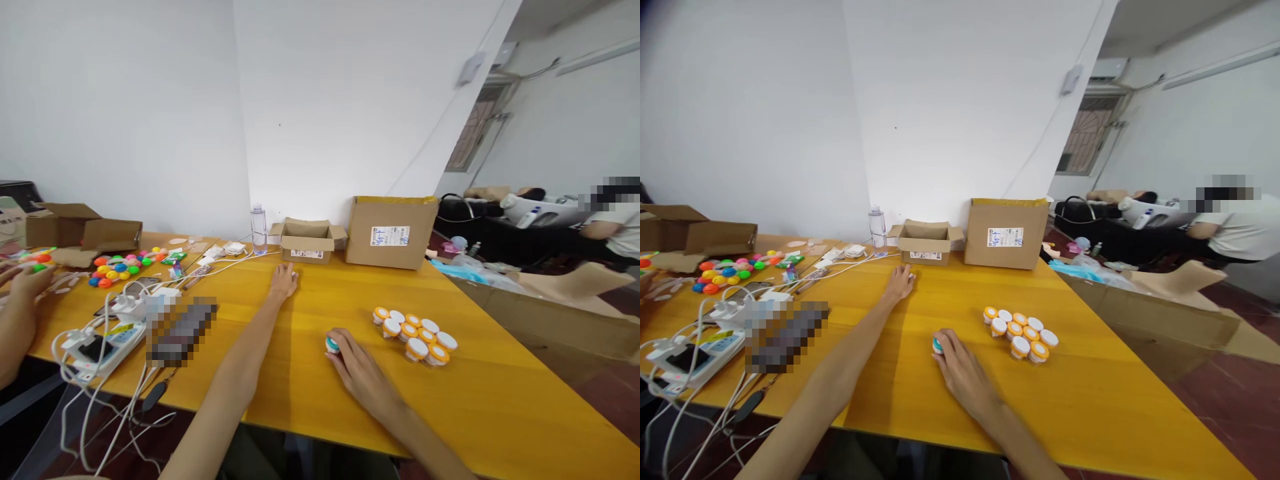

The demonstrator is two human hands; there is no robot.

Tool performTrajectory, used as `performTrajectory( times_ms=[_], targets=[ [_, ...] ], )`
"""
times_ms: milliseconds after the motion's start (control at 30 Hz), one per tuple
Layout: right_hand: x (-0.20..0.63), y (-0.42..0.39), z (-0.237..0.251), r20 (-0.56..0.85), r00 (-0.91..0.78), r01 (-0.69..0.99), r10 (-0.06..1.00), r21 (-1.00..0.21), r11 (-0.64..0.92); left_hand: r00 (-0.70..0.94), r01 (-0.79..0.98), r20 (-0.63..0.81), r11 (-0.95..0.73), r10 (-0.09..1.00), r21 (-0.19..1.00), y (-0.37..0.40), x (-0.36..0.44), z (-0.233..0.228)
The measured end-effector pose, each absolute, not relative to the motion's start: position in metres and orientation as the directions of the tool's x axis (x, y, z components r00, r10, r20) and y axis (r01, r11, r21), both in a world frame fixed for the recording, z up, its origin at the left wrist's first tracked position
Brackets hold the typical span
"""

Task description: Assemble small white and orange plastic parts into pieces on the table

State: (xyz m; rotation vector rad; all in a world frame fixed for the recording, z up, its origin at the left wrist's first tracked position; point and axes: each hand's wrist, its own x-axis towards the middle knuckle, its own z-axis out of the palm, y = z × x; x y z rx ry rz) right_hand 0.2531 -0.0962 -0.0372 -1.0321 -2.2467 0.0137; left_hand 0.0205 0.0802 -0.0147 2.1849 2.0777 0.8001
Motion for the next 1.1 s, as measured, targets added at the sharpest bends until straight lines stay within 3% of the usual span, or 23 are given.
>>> performTrajectory(
  times_ms=[167, 467, 667, 1100],
  targets=[
    [0.247, -0.09, -0.032, 0.541, -0.479, 0.626, 0.691, -0.341, 0.701, -0.031, 0.904, 0.354, -0.125, 0.935, 0.409, 0.086, 0.017, -0.015],
    [0.22, -0.061, -0.028, 0.498, -0.468, 0.494, 0.73, -0.537, 0.684, -0.119, 0.651, 0.451, -0.273, 0.885, 0.708, 0.078, -0.004, -0.013],
    [0.196, -0.037, -0.026, 0.475, -0.454, 0.473, 0.754, -0.588, 0.656, -0.017, 0.628, 0.487, -0.37, 0.873, 0.685, 0.073, -0.015, -0.017],
    [0.182, -0.022, -0.039, 0.449, -0.315, 0.391, 0.836, -0.741, 0.546, -0.098, 0.567, 0.56, -0.417, 0.822, 0.711, 0.035, -0.01, -0.012]
  ],
)
